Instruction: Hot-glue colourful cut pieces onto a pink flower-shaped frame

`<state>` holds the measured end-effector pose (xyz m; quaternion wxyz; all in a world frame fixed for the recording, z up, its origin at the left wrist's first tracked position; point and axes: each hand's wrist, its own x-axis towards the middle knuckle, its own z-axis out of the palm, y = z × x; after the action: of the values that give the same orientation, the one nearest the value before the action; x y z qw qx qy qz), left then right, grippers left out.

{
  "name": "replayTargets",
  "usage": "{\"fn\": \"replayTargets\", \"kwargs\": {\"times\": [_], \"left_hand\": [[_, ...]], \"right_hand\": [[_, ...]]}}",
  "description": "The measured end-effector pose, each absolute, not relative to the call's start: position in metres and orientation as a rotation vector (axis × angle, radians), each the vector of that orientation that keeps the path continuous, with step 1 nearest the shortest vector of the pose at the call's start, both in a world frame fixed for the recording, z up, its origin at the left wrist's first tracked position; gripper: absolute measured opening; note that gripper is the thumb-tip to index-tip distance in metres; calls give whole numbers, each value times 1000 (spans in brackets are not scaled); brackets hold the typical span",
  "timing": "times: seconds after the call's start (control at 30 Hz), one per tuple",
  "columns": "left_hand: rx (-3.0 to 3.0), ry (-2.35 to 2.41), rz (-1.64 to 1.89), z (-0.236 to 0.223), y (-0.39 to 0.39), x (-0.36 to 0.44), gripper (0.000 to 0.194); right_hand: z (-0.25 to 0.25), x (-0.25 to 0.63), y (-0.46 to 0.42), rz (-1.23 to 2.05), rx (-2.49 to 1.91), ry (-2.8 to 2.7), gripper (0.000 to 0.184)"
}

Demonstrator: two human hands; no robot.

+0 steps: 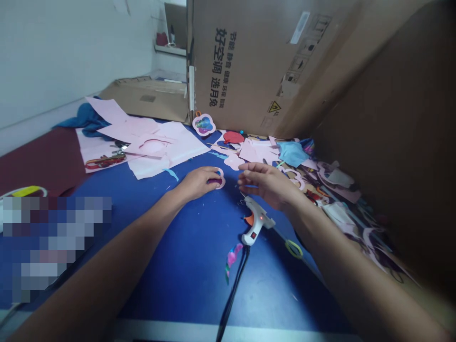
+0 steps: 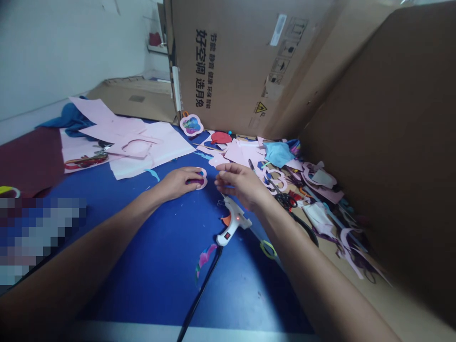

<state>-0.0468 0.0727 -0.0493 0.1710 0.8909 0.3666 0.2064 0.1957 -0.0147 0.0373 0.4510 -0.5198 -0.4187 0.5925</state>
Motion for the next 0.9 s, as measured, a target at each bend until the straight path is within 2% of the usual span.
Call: {"fn": "replayTargets", "kwargs": {"times": [0.17,0.9], "left_hand": [[2528,1040,583,-48,71,-47,32],[2536,985,648,-50,71,-45,31]], "right_hand": [[28,192,7,1511,-1297,-925,16],[20,177,34,1628,-1266,-831,22]]}}
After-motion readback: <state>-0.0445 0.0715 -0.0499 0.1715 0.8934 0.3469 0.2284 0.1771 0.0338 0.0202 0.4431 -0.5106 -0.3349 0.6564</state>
